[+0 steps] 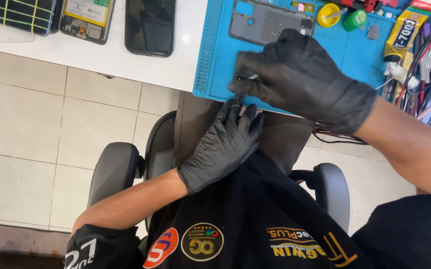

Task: The person removes the back cover of a smartphone and uses a screwdriver to unscrew internal components. They then use a red-handled tool to pry and disconnect parts inside the device.

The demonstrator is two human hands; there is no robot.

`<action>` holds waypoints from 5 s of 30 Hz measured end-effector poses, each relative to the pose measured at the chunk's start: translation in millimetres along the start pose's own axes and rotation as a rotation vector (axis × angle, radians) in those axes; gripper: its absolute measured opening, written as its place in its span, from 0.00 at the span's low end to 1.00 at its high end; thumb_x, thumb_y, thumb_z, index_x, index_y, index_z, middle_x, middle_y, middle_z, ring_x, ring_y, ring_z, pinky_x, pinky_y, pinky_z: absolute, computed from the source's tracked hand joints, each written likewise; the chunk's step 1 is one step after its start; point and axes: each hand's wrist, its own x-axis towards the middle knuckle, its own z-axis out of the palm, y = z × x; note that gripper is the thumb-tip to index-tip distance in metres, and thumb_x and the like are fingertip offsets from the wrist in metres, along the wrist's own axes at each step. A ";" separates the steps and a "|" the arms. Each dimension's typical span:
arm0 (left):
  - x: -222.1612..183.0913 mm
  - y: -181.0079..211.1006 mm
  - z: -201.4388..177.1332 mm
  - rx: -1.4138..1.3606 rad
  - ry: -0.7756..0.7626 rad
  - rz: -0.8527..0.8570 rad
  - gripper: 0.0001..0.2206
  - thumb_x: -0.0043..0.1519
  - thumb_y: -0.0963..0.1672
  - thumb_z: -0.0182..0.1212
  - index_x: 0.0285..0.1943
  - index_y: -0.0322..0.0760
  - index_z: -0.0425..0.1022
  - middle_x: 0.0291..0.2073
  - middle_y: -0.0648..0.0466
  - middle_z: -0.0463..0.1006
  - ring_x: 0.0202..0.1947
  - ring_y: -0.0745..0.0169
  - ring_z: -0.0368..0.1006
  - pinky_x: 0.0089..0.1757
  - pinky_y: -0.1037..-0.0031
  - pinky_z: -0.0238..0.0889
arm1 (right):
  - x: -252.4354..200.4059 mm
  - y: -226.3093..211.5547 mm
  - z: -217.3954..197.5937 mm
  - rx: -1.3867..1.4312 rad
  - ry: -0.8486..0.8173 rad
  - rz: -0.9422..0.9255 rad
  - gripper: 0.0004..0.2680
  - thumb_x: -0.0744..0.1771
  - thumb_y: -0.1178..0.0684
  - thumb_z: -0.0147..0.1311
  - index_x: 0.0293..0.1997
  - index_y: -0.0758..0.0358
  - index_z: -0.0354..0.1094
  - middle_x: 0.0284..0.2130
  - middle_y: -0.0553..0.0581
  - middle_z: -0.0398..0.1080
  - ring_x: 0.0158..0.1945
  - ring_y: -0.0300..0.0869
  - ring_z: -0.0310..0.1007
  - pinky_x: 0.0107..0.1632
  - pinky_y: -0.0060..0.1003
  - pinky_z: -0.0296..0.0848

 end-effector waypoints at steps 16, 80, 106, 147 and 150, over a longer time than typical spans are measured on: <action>8.8 -92.2 45.9 -0.533 0.402 -0.261 0.15 0.68 0.48 0.80 0.63 0.52 0.86 0.54 0.61 0.85 0.50 0.47 0.69 0.49 0.57 0.63 | -8.4 5.8 7.1 -0.169 0.069 -0.002 0.12 0.79 0.38 0.53 0.62 0.53 0.72 0.38 0.57 0.71 0.41 0.57 0.72 0.42 0.52 0.66; 150.8 -134.9 82.0 -0.219 0.332 0.016 0.18 0.63 0.41 0.70 0.62 0.51 0.88 0.42 0.54 0.77 0.45 0.43 0.67 0.40 0.54 0.59 | -6.5 -56.1 27.8 -0.277 0.155 0.216 0.03 0.70 0.59 0.55 0.43 0.52 0.70 0.25 0.52 0.65 0.26 0.47 0.67 0.25 0.45 0.61; 246.6 -81.9 109.0 -0.155 0.346 0.251 0.05 0.58 0.46 0.79 0.38 0.47 0.88 0.37 0.49 0.81 0.49 0.34 0.74 0.50 0.40 0.69 | -6.3 -79.1 15.9 -0.462 0.140 0.211 0.04 0.69 0.62 0.54 0.40 0.56 0.71 0.31 0.58 0.70 0.35 0.52 0.73 0.41 0.44 0.72; 40.2 -114.7 16.0 -0.558 0.346 -0.156 0.08 0.73 0.41 0.70 0.58 0.44 0.79 0.48 0.58 0.80 0.48 0.49 0.71 0.51 0.58 0.62 | -8.9 -5.8 -1.6 -0.273 -0.005 0.015 0.09 0.78 0.39 0.55 0.53 0.49 0.69 0.33 0.51 0.69 0.37 0.52 0.73 0.44 0.47 0.70; 22.4 -83.3 28.7 -0.523 0.368 -0.303 0.13 0.72 0.46 0.73 0.64 0.50 0.83 0.44 0.56 0.71 0.46 0.50 0.67 0.49 0.58 0.60 | -14.9 -6.4 5.3 -0.353 -0.033 0.170 0.17 0.78 0.26 0.45 0.65 0.37 0.73 0.22 0.51 0.68 0.30 0.53 0.73 0.28 0.46 0.70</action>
